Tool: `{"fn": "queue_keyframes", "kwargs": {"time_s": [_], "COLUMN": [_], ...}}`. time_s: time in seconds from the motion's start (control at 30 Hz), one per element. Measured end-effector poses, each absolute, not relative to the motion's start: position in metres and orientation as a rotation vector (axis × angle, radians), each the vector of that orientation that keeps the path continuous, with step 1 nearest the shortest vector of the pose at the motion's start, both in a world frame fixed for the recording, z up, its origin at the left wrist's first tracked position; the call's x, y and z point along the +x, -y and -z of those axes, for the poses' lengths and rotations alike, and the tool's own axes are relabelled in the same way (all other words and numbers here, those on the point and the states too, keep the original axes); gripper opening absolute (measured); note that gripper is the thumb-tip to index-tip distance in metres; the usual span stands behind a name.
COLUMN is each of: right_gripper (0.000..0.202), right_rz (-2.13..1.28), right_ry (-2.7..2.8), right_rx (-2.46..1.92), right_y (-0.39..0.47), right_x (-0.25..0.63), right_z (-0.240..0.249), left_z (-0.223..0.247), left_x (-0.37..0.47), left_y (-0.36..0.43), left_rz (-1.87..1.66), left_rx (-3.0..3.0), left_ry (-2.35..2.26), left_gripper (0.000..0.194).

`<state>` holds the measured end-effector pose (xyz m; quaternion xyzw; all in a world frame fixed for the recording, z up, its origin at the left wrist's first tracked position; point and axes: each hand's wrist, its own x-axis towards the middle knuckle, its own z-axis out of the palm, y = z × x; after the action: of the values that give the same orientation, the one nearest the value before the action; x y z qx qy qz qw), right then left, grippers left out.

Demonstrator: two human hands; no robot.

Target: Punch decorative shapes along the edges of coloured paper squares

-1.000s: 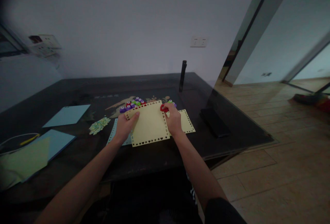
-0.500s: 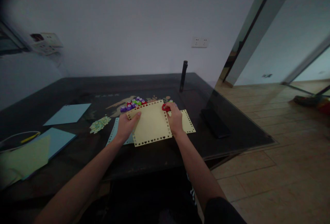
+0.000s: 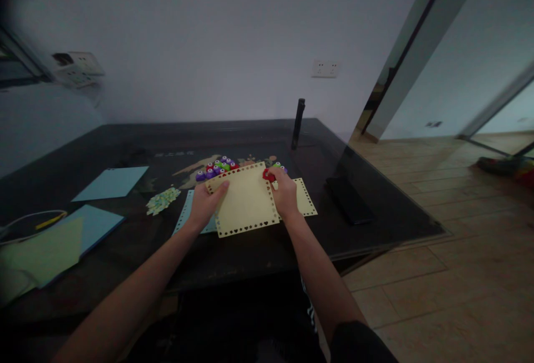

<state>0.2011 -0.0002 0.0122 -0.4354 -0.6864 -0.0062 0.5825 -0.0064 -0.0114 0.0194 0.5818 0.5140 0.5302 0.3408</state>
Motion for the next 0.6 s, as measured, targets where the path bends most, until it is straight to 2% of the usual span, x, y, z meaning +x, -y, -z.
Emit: {"fn": "queue_keyframes", "kwargs": {"time_s": [0.3, 0.6], "right_gripper": [0.024, 0.017], "right_rz": [0.004, 0.046], "right_ry": [1.608, 1.66], "right_rx": [-0.988, -0.95], "right_y": [0.0008, 0.0013], "right_x": [0.2021, 0.2014], "right_z": [-0.0125, -0.0145], "left_z": [-0.0211, -0.0246], "left_x": [-0.0074, -0.0063], "left_y": [0.011, 0.0132], "left_rz": [-1.391, -1.391], "left_rx": [1.577, 1.547], "left_ry": [-1.365, -1.352], "left_gripper": [0.029, 0.028]}}
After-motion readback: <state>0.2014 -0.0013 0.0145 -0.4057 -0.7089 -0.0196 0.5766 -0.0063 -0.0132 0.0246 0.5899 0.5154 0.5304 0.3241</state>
